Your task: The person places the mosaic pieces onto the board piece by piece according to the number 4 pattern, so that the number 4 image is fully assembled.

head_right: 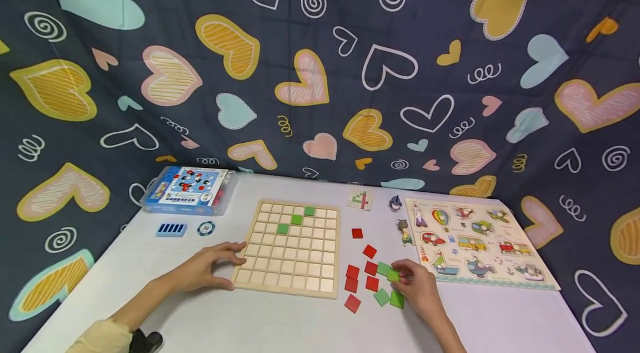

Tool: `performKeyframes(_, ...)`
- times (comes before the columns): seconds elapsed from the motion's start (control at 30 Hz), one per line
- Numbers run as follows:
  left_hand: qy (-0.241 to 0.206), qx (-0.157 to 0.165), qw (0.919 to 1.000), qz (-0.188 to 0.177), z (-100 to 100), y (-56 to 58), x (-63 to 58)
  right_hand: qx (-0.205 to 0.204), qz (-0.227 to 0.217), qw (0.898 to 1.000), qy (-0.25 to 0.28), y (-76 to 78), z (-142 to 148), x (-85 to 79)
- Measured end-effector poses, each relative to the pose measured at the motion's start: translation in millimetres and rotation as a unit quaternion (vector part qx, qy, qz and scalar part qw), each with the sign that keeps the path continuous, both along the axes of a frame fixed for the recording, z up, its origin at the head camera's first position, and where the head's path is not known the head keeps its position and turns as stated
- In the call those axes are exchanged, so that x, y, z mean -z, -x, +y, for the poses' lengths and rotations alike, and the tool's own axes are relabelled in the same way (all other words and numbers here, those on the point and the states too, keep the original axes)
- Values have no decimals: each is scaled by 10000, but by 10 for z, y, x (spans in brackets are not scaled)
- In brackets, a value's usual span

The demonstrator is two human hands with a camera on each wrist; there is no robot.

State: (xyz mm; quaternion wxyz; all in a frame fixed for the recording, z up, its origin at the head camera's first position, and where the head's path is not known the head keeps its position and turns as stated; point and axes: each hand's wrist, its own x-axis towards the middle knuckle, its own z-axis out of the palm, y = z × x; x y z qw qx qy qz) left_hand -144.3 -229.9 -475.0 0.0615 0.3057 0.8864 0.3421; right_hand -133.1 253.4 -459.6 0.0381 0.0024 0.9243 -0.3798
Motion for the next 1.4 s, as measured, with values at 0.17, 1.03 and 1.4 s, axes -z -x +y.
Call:
performKeyframes(0.17, 24, -2, 10000, 12, 15, 9, 16, 244, -87, 9996, 103, -35, 52, 45)
performKeyframes(1.03, 45, -91, 9999, -26, -30, -12, -12, -201, 544, 9896, 1313, 318, -823, 54)
performKeyframes(1.4, 122, -48, 9998, 138, -10, -1, 11, -1206, 857, 9722, 1814, 547, -1444, 138)
